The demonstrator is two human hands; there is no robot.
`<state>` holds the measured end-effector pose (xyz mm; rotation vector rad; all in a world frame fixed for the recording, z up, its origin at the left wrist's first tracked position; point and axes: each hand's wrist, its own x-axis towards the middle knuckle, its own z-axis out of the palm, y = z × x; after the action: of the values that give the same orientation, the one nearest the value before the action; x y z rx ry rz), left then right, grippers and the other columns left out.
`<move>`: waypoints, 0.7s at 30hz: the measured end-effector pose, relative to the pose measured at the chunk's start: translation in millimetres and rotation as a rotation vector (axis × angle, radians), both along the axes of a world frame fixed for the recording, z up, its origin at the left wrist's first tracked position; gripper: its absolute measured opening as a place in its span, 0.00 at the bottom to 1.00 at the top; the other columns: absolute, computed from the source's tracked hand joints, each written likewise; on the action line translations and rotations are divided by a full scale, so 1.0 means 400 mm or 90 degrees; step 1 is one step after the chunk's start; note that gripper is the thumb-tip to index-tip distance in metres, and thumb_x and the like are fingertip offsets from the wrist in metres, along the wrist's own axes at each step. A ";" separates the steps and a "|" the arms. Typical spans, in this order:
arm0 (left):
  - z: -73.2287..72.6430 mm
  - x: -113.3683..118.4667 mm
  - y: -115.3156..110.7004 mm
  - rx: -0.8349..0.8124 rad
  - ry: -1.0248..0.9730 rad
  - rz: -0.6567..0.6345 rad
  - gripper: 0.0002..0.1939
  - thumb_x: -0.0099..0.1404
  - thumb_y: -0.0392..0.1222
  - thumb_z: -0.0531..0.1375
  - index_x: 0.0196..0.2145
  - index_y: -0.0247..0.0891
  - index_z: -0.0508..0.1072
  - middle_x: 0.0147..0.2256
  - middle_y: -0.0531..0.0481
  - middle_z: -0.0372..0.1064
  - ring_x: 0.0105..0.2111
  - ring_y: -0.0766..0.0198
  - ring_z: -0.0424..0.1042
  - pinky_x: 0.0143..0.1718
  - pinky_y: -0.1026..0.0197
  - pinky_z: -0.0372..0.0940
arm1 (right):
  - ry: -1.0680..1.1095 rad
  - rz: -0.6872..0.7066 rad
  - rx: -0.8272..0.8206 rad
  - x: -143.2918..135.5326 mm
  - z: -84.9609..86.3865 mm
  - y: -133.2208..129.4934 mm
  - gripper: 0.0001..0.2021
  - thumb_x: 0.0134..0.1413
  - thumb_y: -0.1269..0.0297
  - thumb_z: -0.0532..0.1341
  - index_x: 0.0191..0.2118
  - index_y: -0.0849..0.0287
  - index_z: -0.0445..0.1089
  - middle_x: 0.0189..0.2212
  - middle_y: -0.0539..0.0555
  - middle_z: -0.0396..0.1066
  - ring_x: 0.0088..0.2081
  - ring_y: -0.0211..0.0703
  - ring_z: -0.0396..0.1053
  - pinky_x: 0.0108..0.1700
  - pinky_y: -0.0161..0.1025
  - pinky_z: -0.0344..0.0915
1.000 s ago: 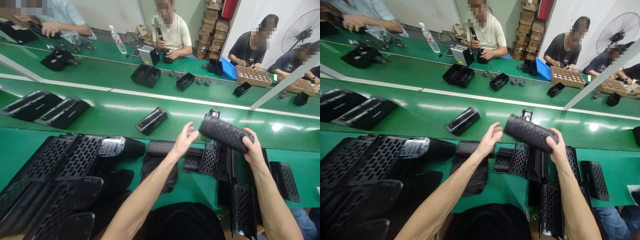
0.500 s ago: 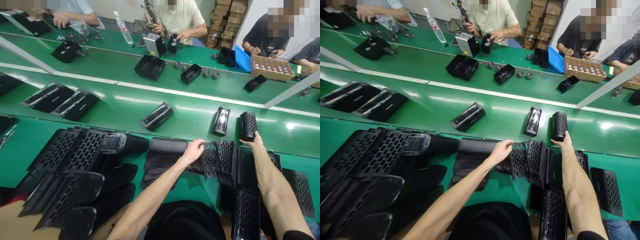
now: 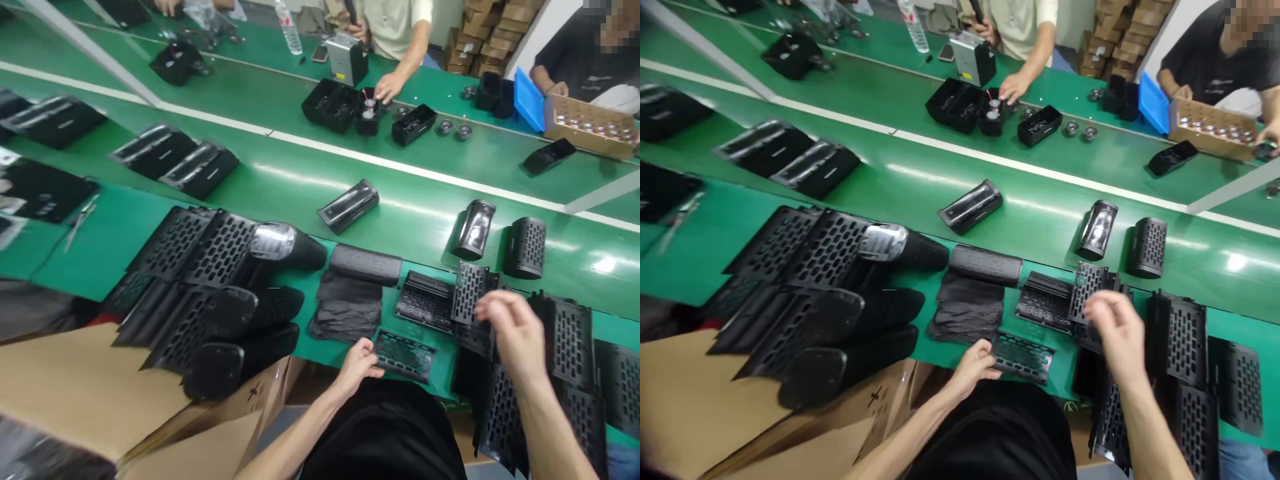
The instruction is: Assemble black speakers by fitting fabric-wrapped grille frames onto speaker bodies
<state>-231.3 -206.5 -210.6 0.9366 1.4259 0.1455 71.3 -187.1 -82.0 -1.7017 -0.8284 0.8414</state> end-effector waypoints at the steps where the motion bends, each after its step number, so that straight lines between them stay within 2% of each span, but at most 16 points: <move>1: -0.007 0.011 -0.006 0.006 0.035 -0.034 0.15 0.61 0.47 0.65 0.33 0.41 0.61 0.22 0.62 0.58 0.25 0.65 0.76 0.33 0.59 0.76 | 0.023 0.115 -0.075 -0.070 -0.011 -0.029 0.13 0.59 0.52 0.69 0.41 0.55 0.76 0.37 0.56 0.76 0.37 0.47 0.72 0.40 0.42 0.70; 2: -0.010 0.016 -0.008 0.009 0.063 -0.060 0.13 0.62 0.46 0.65 0.33 0.41 0.64 0.22 0.62 0.60 0.24 0.64 0.76 0.33 0.59 0.76 | 0.048 0.187 -0.119 -0.133 -0.030 -0.053 0.15 0.58 0.49 0.69 0.39 0.56 0.77 0.34 0.55 0.75 0.34 0.47 0.72 0.38 0.42 0.69; 4: -0.007 0.008 -0.003 0.020 0.109 -0.107 0.10 0.62 0.44 0.66 0.34 0.39 0.69 0.21 0.58 0.65 0.24 0.60 0.77 0.34 0.58 0.74 | 0.097 0.255 -0.187 -0.226 -0.084 -0.085 0.20 0.54 0.42 0.69 0.35 0.56 0.76 0.29 0.54 0.73 0.30 0.46 0.69 0.32 0.41 0.66; 7: 0.024 -0.029 0.038 0.105 0.204 -0.174 0.07 0.63 0.44 0.65 0.31 0.40 0.74 0.25 0.48 0.73 0.35 0.51 0.80 0.43 0.52 0.71 | 0.139 0.264 -0.226 -0.294 -0.164 -0.093 0.25 0.49 0.37 0.69 0.31 0.57 0.73 0.25 0.52 0.70 0.27 0.44 0.65 0.30 0.39 0.62; 9: 0.049 -0.047 0.095 0.193 0.268 -0.189 0.11 0.70 0.48 0.59 0.33 0.41 0.76 0.34 0.42 0.78 0.45 0.47 0.78 0.50 0.49 0.67 | 0.158 0.264 -0.232 -0.314 -0.194 -0.086 0.24 0.48 0.37 0.70 0.29 0.57 0.72 0.24 0.51 0.69 0.26 0.43 0.64 0.29 0.39 0.61; 11: 0.060 -0.050 0.173 0.276 0.315 -0.186 0.16 0.75 0.49 0.51 0.40 0.43 0.78 0.45 0.40 0.78 0.53 0.47 0.73 0.55 0.47 0.63 | 0.175 0.257 -0.231 -0.330 -0.205 -0.079 0.24 0.46 0.38 0.71 0.28 0.56 0.72 0.23 0.50 0.68 0.25 0.42 0.62 0.29 0.38 0.59; 12: 0.059 -0.046 0.215 0.310 0.331 -0.186 0.17 0.76 0.48 0.51 0.43 0.43 0.78 0.48 0.39 0.76 0.56 0.47 0.70 0.56 0.47 0.61 | 0.181 0.255 -0.230 -0.339 -0.205 -0.077 0.23 0.45 0.39 0.71 0.27 0.56 0.71 0.22 0.50 0.67 0.25 0.42 0.62 0.28 0.38 0.59; 14: 0.046 -0.034 0.292 0.354 0.359 -0.189 0.14 0.74 0.45 0.54 0.47 0.41 0.79 0.52 0.37 0.74 0.58 0.46 0.66 0.59 0.46 0.57 | 0.189 0.251 -0.227 -0.355 -0.201 -0.076 0.22 0.44 0.40 0.72 0.26 0.56 0.71 0.22 0.50 0.67 0.25 0.42 0.62 0.28 0.38 0.58; 16: 0.031 -0.029 0.343 0.376 0.369 -0.200 0.12 0.71 0.40 0.57 0.45 0.39 0.81 0.50 0.37 0.75 0.56 0.45 0.66 0.59 0.46 0.57 | 0.194 0.245 -0.226 -0.365 -0.197 -0.078 0.22 0.44 0.41 0.72 0.26 0.56 0.71 0.22 0.50 0.68 0.25 0.42 0.63 0.29 0.38 0.59; 18: 0.025 -0.034 0.359 0.398 0.362 -0.211 0.11 0.70 0.39 0.58 0.41 0.40 0.82 0.46 0.39 0.77 0.52 0.47 0.68 0.57 0.46 0.58 | 0.201 0.227 -0.231 -0.368 -0.198 -0.082 0.21 0.43 0.42 0.72 0.27 0.56 0.72 0.22 0.50 0.68 0.26 0.43 0.63 0.29 0.38 0.60; 21: 0.039 -0.049 0.316 0.447 0.336 -0.219 0.13 0.73 0.44 0.57 0.40 0.44 0.83 0.44 0.43 0.78 0.50 0.50 0.68 0.55 0.48 0.58 | 0.219 0.177 -0.246 -0.369 -0.210 -0.088 0.23 0.40 0.41 0.73 0.27 0.56 0.73 0.22 0.51 0.69 0.26 0.44 0.65 0.29 0.39 0.62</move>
<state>-251.1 -80.0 -194.9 1.8888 1.6947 0.1501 -76.2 -222.4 -165.8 -1.7163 -0.7026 1.5168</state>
